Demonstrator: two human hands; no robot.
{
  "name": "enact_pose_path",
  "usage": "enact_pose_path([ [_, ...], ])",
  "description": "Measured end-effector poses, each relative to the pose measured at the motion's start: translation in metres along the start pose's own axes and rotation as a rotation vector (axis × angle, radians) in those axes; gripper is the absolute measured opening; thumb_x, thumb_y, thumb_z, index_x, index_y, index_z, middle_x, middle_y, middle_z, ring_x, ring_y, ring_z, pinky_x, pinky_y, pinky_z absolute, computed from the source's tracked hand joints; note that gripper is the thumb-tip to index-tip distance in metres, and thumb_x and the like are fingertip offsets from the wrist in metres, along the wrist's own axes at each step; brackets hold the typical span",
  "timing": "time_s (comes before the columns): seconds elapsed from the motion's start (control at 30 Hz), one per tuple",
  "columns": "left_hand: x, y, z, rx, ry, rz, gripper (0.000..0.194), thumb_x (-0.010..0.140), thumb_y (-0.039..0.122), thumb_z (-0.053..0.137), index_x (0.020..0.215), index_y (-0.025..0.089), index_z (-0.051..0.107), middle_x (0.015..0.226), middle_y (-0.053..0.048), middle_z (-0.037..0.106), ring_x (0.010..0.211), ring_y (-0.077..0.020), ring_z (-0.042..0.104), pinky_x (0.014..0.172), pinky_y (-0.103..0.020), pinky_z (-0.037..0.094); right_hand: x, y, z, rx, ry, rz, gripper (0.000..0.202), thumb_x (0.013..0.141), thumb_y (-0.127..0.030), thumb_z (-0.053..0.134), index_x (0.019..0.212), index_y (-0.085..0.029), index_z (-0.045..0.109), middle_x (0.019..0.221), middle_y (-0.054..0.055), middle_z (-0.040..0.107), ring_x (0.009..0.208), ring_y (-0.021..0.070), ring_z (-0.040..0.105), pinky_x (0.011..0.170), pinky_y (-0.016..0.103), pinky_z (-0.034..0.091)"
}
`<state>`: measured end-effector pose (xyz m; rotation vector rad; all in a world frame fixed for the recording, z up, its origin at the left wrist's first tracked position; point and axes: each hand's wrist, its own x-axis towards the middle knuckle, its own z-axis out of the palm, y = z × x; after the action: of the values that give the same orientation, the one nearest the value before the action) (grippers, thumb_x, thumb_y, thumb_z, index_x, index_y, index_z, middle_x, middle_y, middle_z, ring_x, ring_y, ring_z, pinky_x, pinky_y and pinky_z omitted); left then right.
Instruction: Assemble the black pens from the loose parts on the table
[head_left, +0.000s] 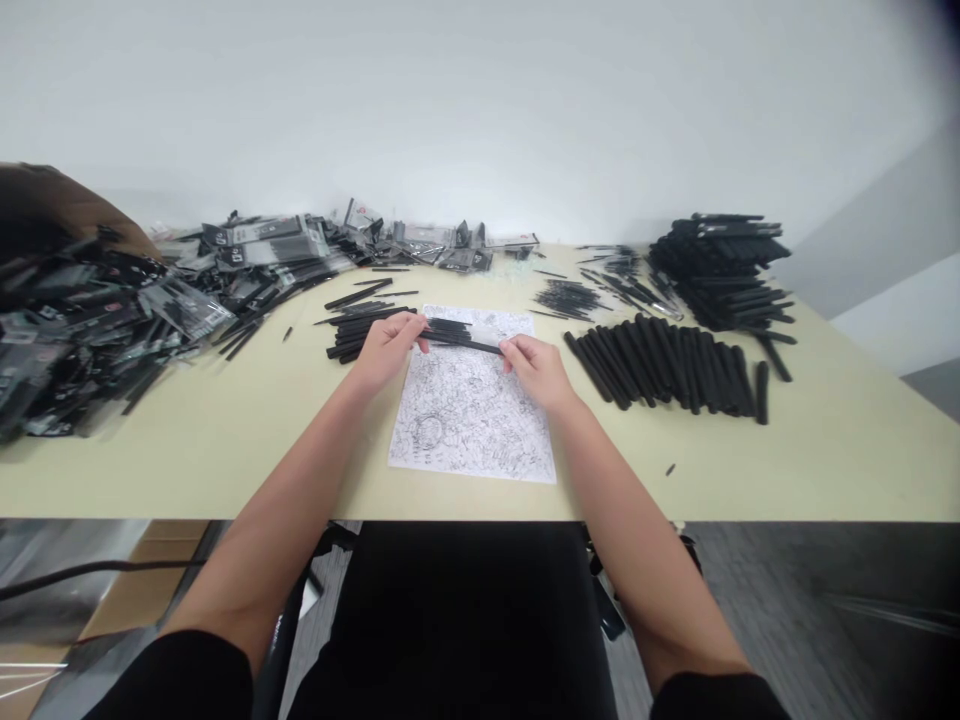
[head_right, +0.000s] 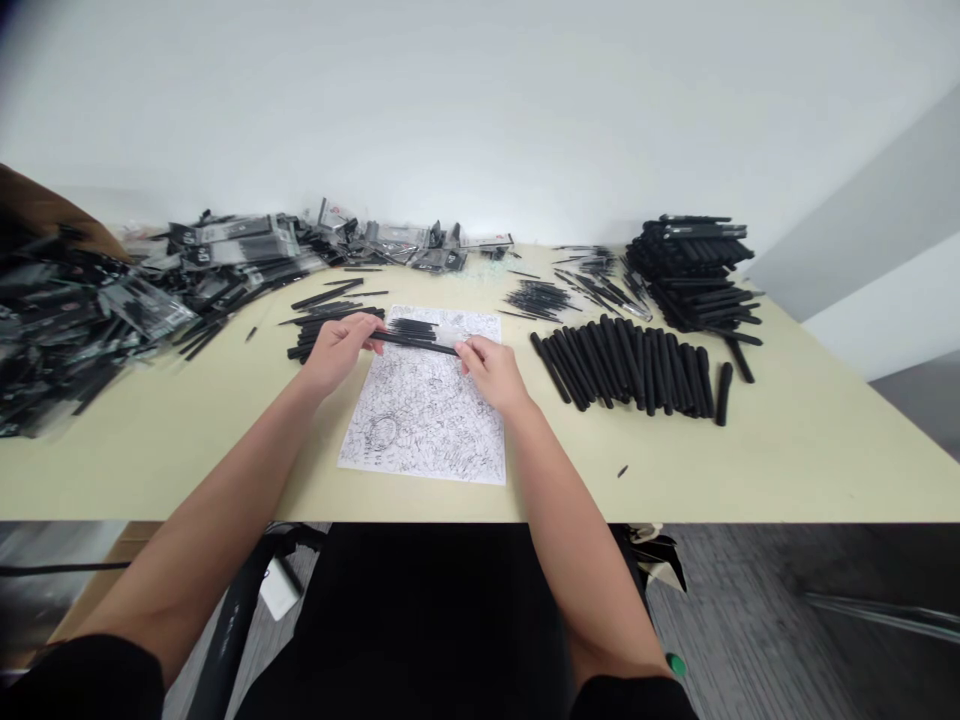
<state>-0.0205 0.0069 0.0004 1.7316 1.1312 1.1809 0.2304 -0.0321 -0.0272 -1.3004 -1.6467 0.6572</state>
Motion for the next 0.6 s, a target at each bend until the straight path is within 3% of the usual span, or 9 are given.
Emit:
enact_pose_path([
  [0.13,0.0004,-0.0001,-0.0001,0.013,0.036,-0.043,0.046,0.089,0.050,0.054,0.060,0.018,0.068,0.072,-0.004,0.064,0.068,-0.0147,0.057,0.071,-0.031,0.046,0.0015,0.0010,0.0022,0.116,0.051,-0.012,0.022,0.082,-0.043,0.067,0.077,-0.022,0.061,0.069,-0.002,0.060,0.061,0.0120,0.051,0.062,0.029,0.041],
  [0.2,0.0008,-0.0002,0.0003,0.003,0.034,-0.065,0.045,0.088,0.051,0.054,0.061,0.018,0.068,0.071,-0.004,0.064,0.068,-0.0148,0.057,0.070,-0.030,0.045,0.0020,0.0003,0.0020,0.129,0.082,-0.045,0.020,0.076,-0.038,0.073,0.077,-0.023,0.060,0.074,-0.002,0.060,0.062,0.0113,0.051,0.064,0.029,0.043],
  [0.33,0.0013,-0.0010,0.0015,-0.028,0.000,-0.086,0.046,0.086,0.056,0.056,0.064,0.018,0.068,0.069,-0.004,0.065,0.070,-0.0158,0.058,0.070,-0.030,0.046,0.0032,-0.0016,0.0000,0.130,0.144,-0.081,0.024,0.071,-0.036,0.078,0.077,-0.023,0.059,0.077,-0.003,0.059,0.059,0.0096,0.047,0.062,0.029,0.043],
  [0.5,0.0011,-0.0006,0.0015,-0.066,-0.028,-0.098,0.046,0.083,0.062,0.059,0.073,0.019,0.070,0.068,-0.003,0.065,0.069,-0.0162,0.059,0.070,-0.031,0.048,0.0036,0.0003,0.0005,0.193,0.150,-0.049,0.053,0.062,-0.040,0.084,0.106,-0.027,0.058,0.090,-0.003,0.060,0.058,0.0088,0.048,0.057,0.028,0.043],
  [0.6,0.0009,0.0007,0.0010,-0.062,-0.031,-0.099,0.050,0.081,0.067,0.059,0.073,0.019,0.070,0.071,-0.004,0.067,0.071,-0.0167,0.061,0.069,-0.031,0.047,0.0016,0.0011,0.0011,0.176,0.093,0.026,0.049,0.072,-0.052,0.077,0.110,-0.026,0.059,0.088,-0.002,0.062,0.056,0.0091,0.048,0.055,0.028,0.042],
])
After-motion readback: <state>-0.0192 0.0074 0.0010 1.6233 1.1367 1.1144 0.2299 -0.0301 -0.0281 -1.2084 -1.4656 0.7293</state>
